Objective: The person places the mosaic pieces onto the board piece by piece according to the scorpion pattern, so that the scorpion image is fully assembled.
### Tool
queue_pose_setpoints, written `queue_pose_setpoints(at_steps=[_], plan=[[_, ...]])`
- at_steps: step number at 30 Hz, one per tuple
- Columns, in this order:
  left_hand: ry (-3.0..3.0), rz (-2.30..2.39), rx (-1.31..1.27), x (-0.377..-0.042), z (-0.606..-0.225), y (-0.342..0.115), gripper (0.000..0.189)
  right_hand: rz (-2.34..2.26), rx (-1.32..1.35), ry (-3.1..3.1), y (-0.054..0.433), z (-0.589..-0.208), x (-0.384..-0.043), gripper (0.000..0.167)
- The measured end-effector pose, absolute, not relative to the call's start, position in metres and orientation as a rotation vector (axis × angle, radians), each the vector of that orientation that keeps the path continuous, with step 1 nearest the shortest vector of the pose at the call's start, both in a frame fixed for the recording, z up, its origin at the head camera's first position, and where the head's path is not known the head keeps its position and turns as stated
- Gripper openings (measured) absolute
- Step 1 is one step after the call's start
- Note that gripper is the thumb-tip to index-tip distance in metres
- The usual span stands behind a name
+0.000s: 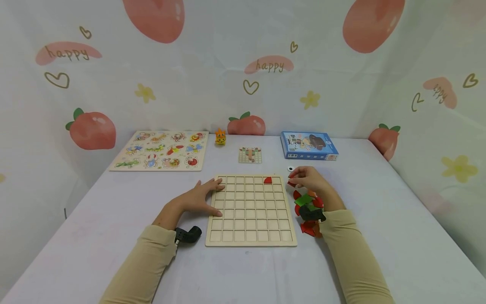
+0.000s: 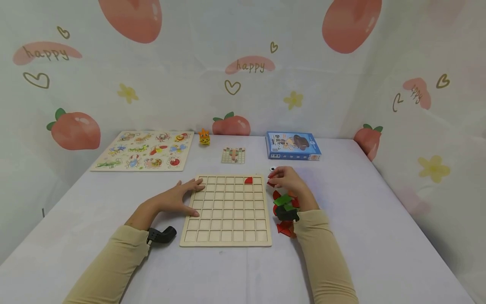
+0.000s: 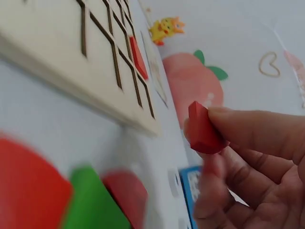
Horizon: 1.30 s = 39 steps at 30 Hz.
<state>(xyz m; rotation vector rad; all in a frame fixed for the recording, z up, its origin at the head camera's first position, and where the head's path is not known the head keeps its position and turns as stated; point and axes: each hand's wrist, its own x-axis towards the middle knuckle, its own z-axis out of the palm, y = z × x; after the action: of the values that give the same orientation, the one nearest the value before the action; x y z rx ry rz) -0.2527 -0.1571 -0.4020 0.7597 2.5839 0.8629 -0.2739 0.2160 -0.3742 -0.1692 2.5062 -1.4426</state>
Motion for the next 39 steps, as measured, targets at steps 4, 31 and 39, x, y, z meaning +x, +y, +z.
queue_pose_setpoints(at_steps=[4,31,39], plan=[[2.582,0.862,0.755,-0.253,-0.402,-0.157,0.09,-1.423,-0.197,2.494,0.205,-0.376,-0.275,0.018],[2.582,0.86,0.743,-0.252,-0.401,-0.156,0.091,-1.323,-0.144,2.562,0.178,-0.387,-0.279,0.016],[2.585,0.861,0.757,-0.253,-0.401,-0.156,0.089,-1.31,-0.173,2.579,0.179,-0.39,-0.281,0.017]])
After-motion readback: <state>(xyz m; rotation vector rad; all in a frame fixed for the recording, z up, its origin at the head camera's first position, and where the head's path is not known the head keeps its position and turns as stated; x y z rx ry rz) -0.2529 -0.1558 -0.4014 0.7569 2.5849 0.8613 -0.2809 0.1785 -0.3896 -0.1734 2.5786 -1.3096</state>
